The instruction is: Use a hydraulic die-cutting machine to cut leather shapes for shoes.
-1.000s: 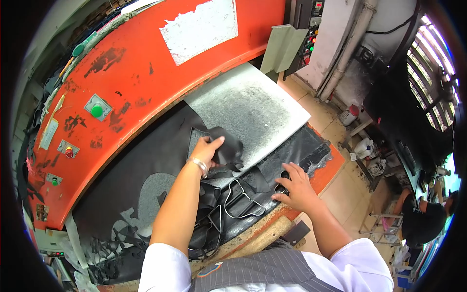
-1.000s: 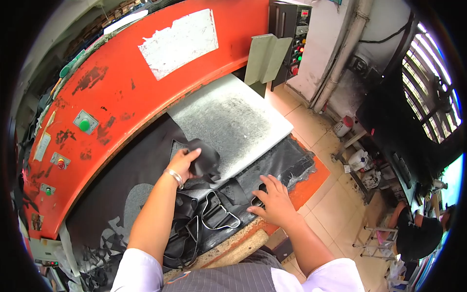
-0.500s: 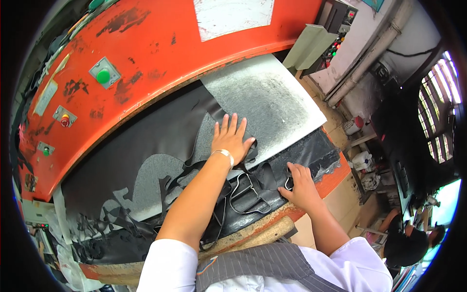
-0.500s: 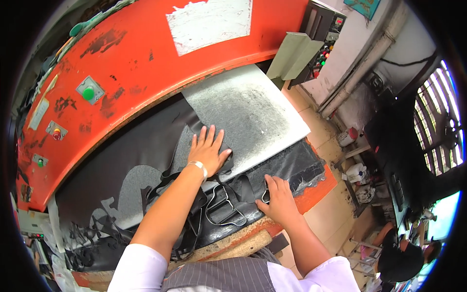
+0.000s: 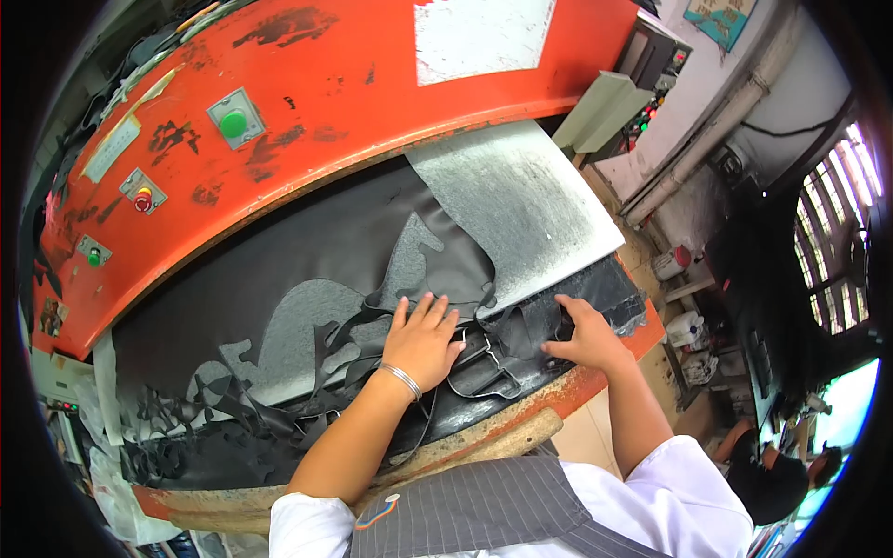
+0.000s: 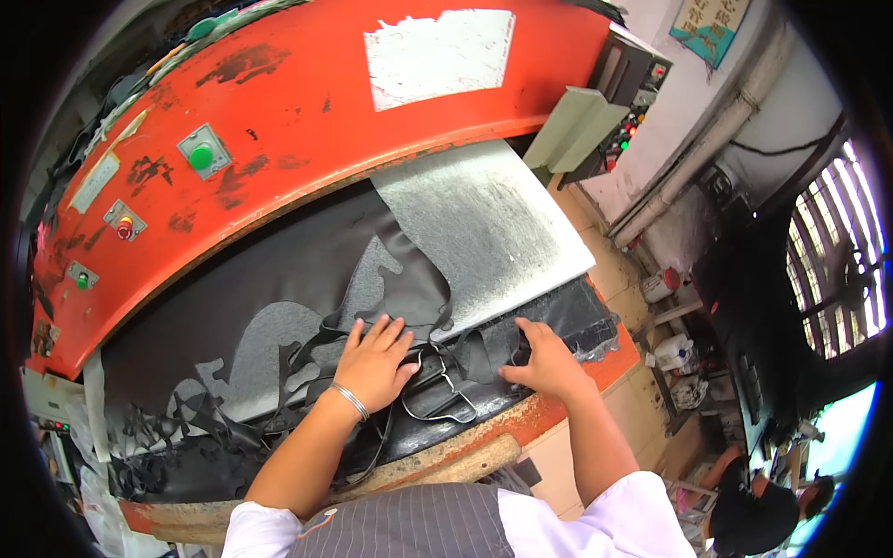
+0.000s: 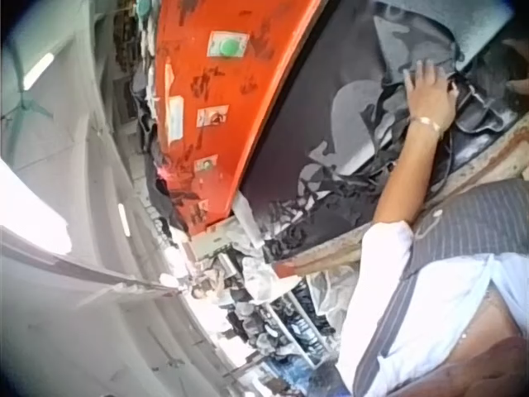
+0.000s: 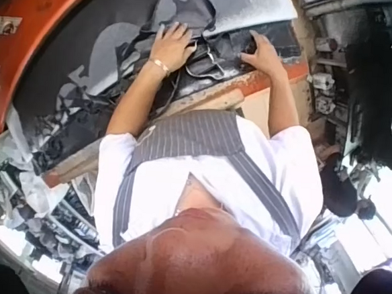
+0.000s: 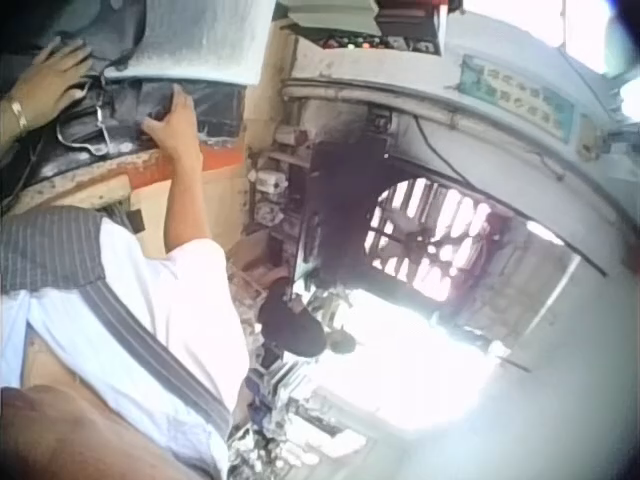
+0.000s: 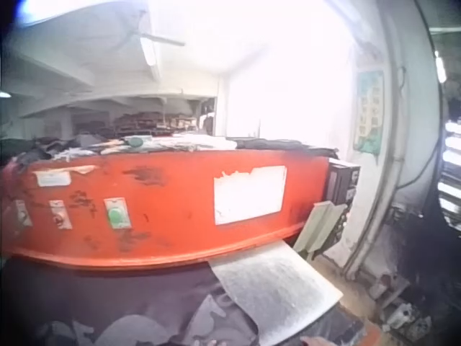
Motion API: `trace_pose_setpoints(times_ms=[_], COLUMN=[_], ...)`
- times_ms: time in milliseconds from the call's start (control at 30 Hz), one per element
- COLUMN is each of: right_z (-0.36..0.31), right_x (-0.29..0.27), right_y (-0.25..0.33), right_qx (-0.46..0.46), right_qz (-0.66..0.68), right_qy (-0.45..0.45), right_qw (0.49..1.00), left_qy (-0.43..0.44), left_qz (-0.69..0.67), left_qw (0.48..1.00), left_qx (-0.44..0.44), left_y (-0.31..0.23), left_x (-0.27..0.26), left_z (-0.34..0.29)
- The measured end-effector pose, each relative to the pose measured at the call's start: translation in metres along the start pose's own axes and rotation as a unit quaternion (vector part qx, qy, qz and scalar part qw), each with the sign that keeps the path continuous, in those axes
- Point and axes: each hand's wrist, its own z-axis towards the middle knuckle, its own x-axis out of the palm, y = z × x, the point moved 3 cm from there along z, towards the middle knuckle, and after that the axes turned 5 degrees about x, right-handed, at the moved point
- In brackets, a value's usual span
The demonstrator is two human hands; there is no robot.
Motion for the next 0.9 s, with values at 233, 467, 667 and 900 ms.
trace_pose_setpoints(times_ms=[233,467,667,900], right_z=[0.057,0.117,0.124,0.114], right_x=[0.034,0.073,0.071,0.081], right_y=[0.117,0.104,0.104,0.101], right_qx=[-0.253,-0.296,-0.312,-0.301], right_qz=[0.034,-0.071,-0.035,-0.042], right_qy=[-0.094,-0.023,-0.023,-0.036], right_qw=[0.962,0.952,0.949,0.952], left_qy=[-0.079,-0.118,-0.198,-0.232], left_qz=[-0.042,-0.147,-0.21,-0.285], left_qw=[0.995,0.982,0.957,0.928], left_qx=[-0.04,0.029,-0.022,-0.065], left_y=[0.028,0.024,0.049,0.052], left_x=[0.007,0.007,0.019,-0.015], left_z=[-0.007,-0.065,-0.135,-0.165])
